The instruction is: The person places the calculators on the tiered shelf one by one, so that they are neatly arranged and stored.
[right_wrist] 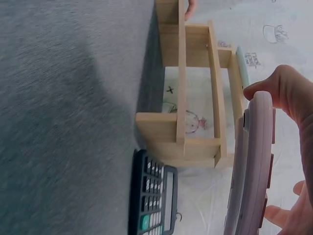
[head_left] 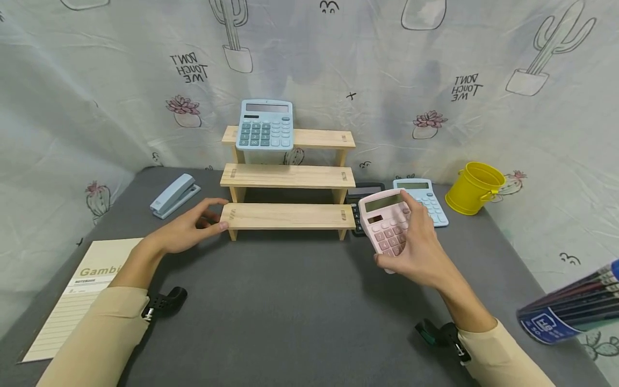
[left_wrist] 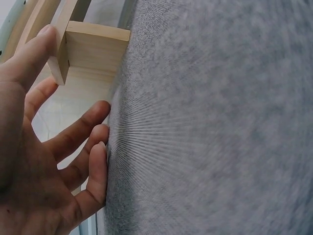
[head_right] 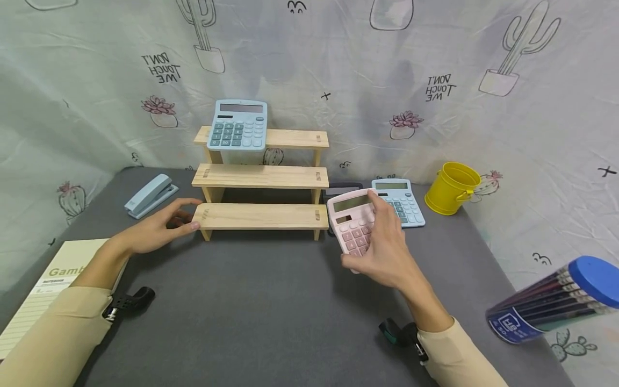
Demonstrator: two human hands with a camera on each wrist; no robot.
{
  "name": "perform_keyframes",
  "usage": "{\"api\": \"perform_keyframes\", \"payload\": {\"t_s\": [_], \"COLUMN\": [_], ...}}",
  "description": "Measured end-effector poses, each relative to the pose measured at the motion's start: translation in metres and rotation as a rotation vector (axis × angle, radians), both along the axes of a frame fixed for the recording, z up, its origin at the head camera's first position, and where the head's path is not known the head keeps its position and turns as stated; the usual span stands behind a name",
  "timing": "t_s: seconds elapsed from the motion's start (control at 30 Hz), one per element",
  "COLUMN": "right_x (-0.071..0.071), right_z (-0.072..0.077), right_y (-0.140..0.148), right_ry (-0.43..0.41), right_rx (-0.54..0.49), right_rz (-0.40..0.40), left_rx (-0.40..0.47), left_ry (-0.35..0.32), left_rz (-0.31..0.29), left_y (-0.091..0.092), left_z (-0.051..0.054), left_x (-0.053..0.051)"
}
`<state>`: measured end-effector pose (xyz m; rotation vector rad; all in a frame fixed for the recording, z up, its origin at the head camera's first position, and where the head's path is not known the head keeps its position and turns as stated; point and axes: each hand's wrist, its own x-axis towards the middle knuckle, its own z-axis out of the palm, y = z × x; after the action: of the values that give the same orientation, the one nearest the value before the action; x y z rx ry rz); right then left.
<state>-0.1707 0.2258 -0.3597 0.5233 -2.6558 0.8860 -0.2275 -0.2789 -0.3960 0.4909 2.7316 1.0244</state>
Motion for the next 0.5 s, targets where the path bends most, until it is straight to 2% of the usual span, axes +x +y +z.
{"api": "perform_keyframes", "payload": {"t_s": [0.27,0.5], "right_x": [-0.013,-0.028], "right_z": [0.008,0.022], "right_y": [-0.017,-0.028], "right_ry": [-0.003,0.011], "right_rx": [-0.025,-0.028], "right_rz": [0.036,0.041], "left_rx": [-0.01,-0.005], "left_ry": [-0.014,-0.014], "left_rz": [0.008,0.016], "left_y": [0.0,-0.002], "left_z": [-0.002,-0.005], "left_x": [-0.002,-0.005]}}
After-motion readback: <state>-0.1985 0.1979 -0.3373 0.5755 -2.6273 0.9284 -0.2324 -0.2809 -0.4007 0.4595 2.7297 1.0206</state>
